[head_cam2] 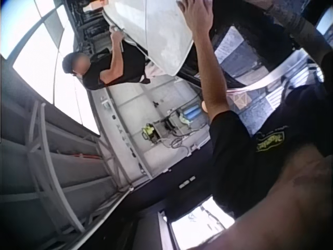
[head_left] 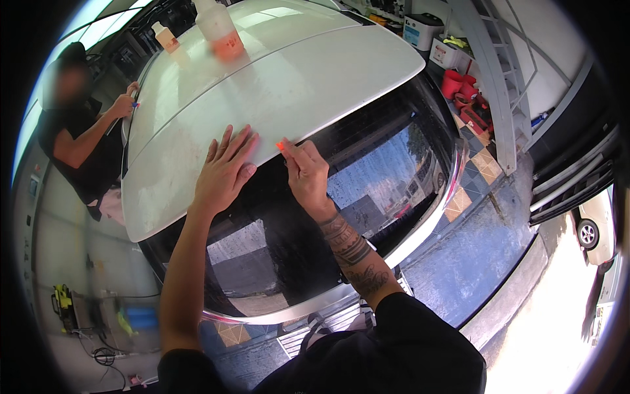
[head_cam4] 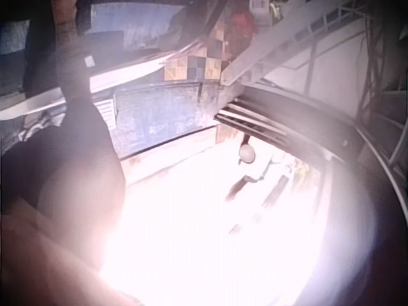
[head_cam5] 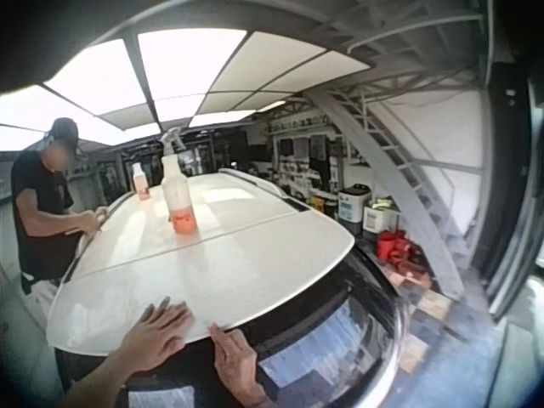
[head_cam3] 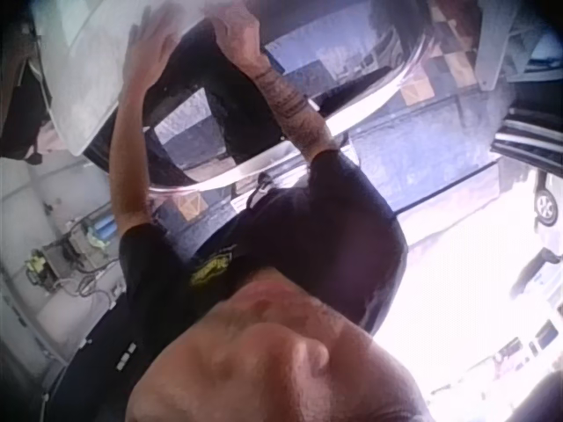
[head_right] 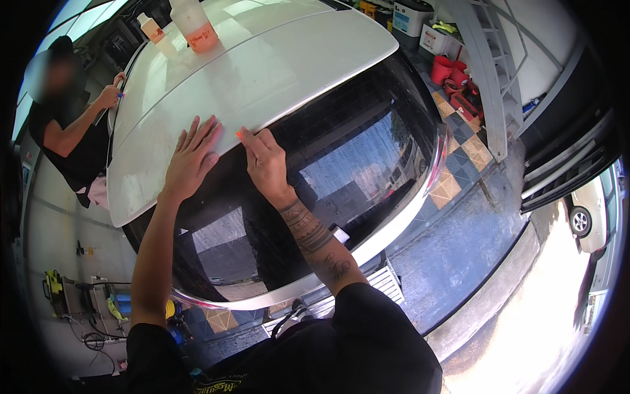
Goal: The person applies a white vinyl wrap to the roof of a white car. They smooth the material with their hands and a squeegee, then spray a liquid solution from a bottle onto the surface and continue smoothing to remove bubbles and ensure adhesion.
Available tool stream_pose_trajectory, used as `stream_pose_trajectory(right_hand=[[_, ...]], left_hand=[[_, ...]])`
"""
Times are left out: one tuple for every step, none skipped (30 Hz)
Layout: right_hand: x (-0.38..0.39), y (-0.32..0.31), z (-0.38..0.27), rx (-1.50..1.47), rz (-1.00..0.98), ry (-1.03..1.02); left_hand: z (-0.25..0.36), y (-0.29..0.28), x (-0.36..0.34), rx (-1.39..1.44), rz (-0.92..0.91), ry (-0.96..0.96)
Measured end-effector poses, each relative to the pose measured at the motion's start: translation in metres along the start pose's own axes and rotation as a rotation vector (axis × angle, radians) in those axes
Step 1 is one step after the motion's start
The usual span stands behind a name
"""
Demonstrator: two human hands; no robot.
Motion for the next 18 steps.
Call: stream_pose_trajectory(right_hand=[[0.008, 0.003, -0.003, -0.021, -0.018, -0.014], [0.005, -0.004, 0.008, -0.003, 0.008, 0.064], [-0.005, -0.013, 0.019, 0.021, 0.045, 0.139], [-0.012, -0.019, 0.028, 0.038, 0.074, 0.198], [-0.006, -0.011, 0.017, 0.024, 0.046, 0.148], [0.0, -0.005, 0.008, 0.019, 0.021, 0.091], [0.006, 0.003, -0.001, 0.015, -0.005, 0.035], [0.009, 0.009, -0.008, 0.003, -0.025, -0.02], [0.005, 0.004, -0.005, 0.03, 0.005, 0.026], [-0.004, -0.005, 0.004, 0.057, 0.033, 0.072], [-0.015, -0.012, 0.01, 0.078, 0.065, 0.117], [-0.019, -0.012, 0.012, 0.098, 0.095, 0.163], [-0.012, -0.002, 0.004, 0.071, 0.07, 0.13], [0.001, 0.009, -0.01, 0.051, 0.032, 0.096], [0.012, 0.017, -0.023, 0.037, -0.001, 0.059], [0.017, 0.021, -0.03, 0.023, -0.033, 0.021], [0.016, 0.018, -0.025, 0.047, -0.02, 0.032], [0.011, 0.013, -0.014, 0.069, 0.003, 0.04]], left_hand=[[0.0, -0.001, 0.003, -0.002, -0.006, -0.005], [-0.001, -0.004, 0.008, -0.008, -0.011, -0.008], [-0.004, -0.006, 0.011, -0.014, -0.013, -0.011], [-0.008, -0.009, 0.012, -0.029, -0.009, -0.003], [-0.009, -0.011, 0.015, -0.039, -0.01, -0.006], [-0.01, -0.008, 0.016, -0.036, -0.007, -0.003], [-0.01, -0.006, 0.018, -0.028, -0.014, -0.003], [-0.013, -0.01, 0.019, -0.029, -0.023, 0.0], [-0.015, -0.013, 0.021, -0.031, -0.031, 0.003], [-0.017, -0.015, 0.027, -0.027, -0.031, -0.001], [-0.02, -0.017, 0.034, -0.03, -0.029, -0.006], [-0.025, -0.021, 0.04, -0.033, -0.028, -0.01], [-0.031, -0.025, 0.044, -0.05, -0.033, -0.006], [-0.035, -0.025, 0.05, -0.055, -0.037, -0.01], [-0.036, -0.024, 0.052, -0.056, -0.038, -0.007], [-0.039, -0.023, 0.056, -0.051, -0.048, -0.016], [-0.042, -0.026, 0.061, -0.048, -0.06, -0.019], [-0.047, -0.03, 0.064, -0.052, -0.07, -0.014]])
Point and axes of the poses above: each hand's wrist, its own x-axis away from the middle knuckle, its own y-axis out of the palm, z = x × y, the point moved 4 cm from there along -x, towards the middle knuckle, and after that the axes turned 10 degrees about z, right-handed, at the moved point
